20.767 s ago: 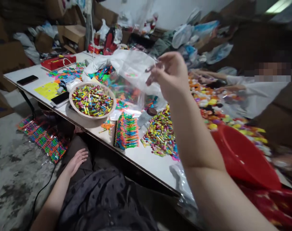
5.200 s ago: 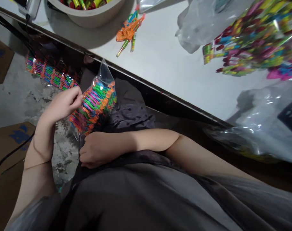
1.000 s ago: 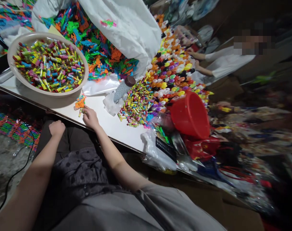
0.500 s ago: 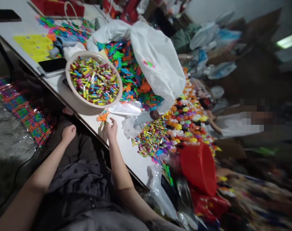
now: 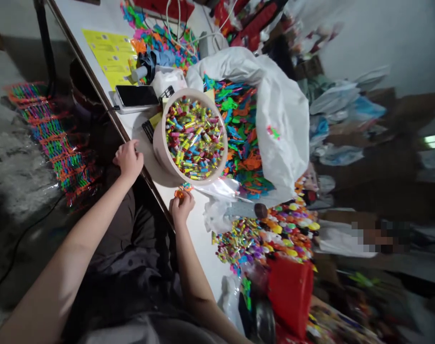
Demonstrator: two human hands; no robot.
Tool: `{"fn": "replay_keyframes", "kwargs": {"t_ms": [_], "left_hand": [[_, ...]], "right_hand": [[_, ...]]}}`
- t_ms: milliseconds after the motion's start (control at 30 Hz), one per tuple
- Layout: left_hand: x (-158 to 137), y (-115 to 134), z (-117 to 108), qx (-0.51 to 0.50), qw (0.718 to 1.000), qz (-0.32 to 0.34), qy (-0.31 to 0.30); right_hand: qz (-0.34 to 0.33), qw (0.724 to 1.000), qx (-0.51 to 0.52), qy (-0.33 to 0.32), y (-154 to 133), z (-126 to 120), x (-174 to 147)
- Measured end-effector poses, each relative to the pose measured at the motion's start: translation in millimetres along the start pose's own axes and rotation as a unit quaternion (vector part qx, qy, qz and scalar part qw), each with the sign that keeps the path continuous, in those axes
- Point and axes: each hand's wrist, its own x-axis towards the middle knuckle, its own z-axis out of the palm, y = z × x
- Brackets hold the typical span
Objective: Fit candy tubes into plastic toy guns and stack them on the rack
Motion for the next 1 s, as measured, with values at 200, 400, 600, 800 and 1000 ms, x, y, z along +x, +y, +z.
{"fn": "replay_keyframes", "kwargs": {"t_ms": [200, 400, 600, 800, 1000], "left_hand": [[62, 34, 32, 0.066, 0.995, 0.030, -0.066], [65, 34, 47, 0.053, 0.998, -0.007, -0.034], [64, 33, 48, 0.050, 0.998, 0.003, -0.029], [63, 37, 48, 0.056, 0.997, 0.005, -0.050], [62, 36, 54, 0.064, 0.997, 0.015, -0.035]], "right_hand": [[-0.007, 0.999, -0.044, -0.012, 3, 2, -3], [-0.007, 0.999, -0.051, -0.015, 5, 0, -3], [-0.001, 0.999, -0.049, -0.017, 1, -2, -3], [0.026, 0.999, -0.005, -0.023, -5, -9, -3], [0.223, 0.950, 0.206, 0.069, -28, -35, 23]]}}
